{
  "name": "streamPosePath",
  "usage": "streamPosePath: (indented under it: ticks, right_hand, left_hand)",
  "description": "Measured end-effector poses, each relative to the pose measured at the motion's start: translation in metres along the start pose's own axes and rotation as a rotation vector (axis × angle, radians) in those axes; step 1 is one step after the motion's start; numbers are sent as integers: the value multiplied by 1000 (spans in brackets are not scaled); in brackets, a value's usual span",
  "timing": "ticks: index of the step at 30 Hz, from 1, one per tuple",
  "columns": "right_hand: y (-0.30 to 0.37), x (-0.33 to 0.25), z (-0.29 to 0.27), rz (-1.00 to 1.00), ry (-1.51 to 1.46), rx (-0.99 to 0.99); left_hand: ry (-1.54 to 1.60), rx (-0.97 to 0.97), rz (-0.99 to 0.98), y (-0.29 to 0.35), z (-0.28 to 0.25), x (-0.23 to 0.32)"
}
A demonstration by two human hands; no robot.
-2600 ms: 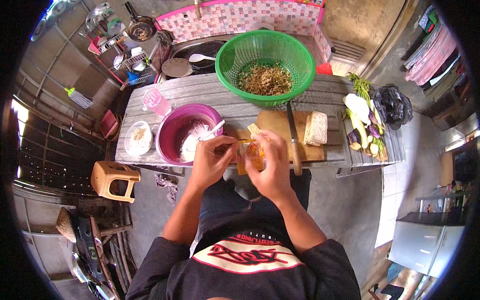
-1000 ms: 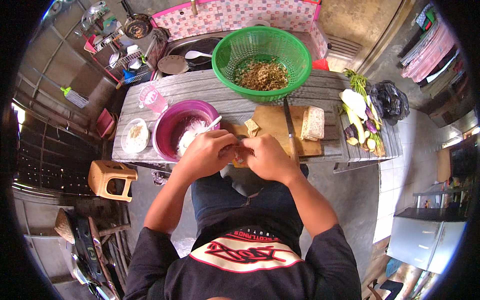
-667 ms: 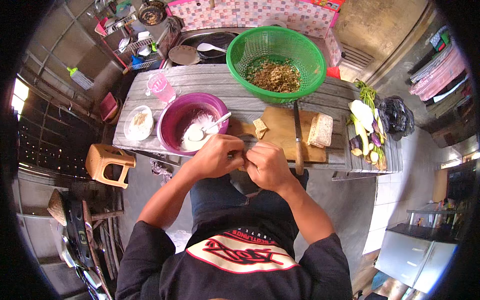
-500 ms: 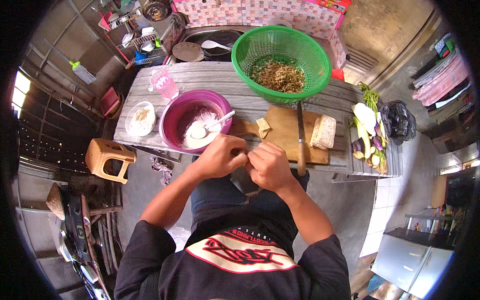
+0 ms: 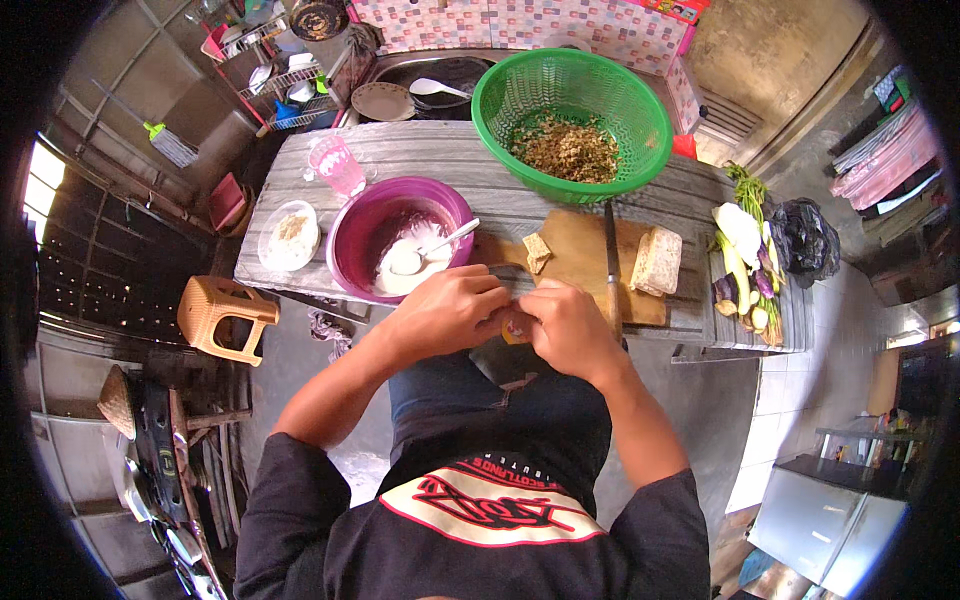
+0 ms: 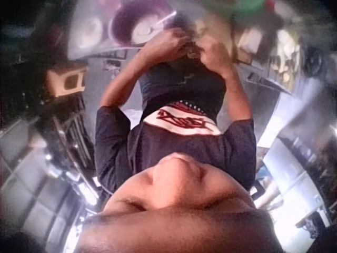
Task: The person cuts tempeh into pieces on a wooden board using a knife and then places the pieces into a bowl containing a white liquid and stirs it with a spoon, before adding seasoning from a small yellow packet.
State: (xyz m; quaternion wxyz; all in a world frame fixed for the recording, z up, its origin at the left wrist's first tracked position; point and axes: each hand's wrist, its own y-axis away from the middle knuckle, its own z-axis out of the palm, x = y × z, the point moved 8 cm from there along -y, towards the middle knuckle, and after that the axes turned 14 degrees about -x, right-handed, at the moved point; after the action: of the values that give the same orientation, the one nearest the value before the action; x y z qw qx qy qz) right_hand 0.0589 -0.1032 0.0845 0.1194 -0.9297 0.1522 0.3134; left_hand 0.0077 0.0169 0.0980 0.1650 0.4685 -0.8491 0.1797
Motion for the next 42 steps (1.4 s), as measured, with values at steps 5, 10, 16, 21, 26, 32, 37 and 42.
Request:
streamPosePath:
  ticks: [5, 10, 16, 21, 26, 32, 37, 42]
  right_hand:
    - [3, -9, -4, -49, -7, 59]
    - [10, -12, -8, -76, -96, 78]
    - [12, -22, -4, -157, 36, 117]
    - [16, -39, -6, -283, 137, 232]
    - [23, -55, -3, -368, 243, 229]
    - [13, -33, -24, -174, 103, 291]
    - [10, -15, -27, -66, 80, 287]
    - [-9, 5, -15, 22, -46, 248]
  left_hand:
    - [-13, -46, -36, -2, 15, -7]
    - [-83, -43, 102, -4, 8, 10]
    - [183, 7, 47, -7, 8, -2]
    - [349, -11, 8, -8, 3, -5]
    - [744, -220, -229, -2, 22, -19]
    - [480, -28, 65, -7, -11, -11]
    - [249, -55, 74, -21, -22, -7]
    - [59, 29, 16, -22, -25, -3]
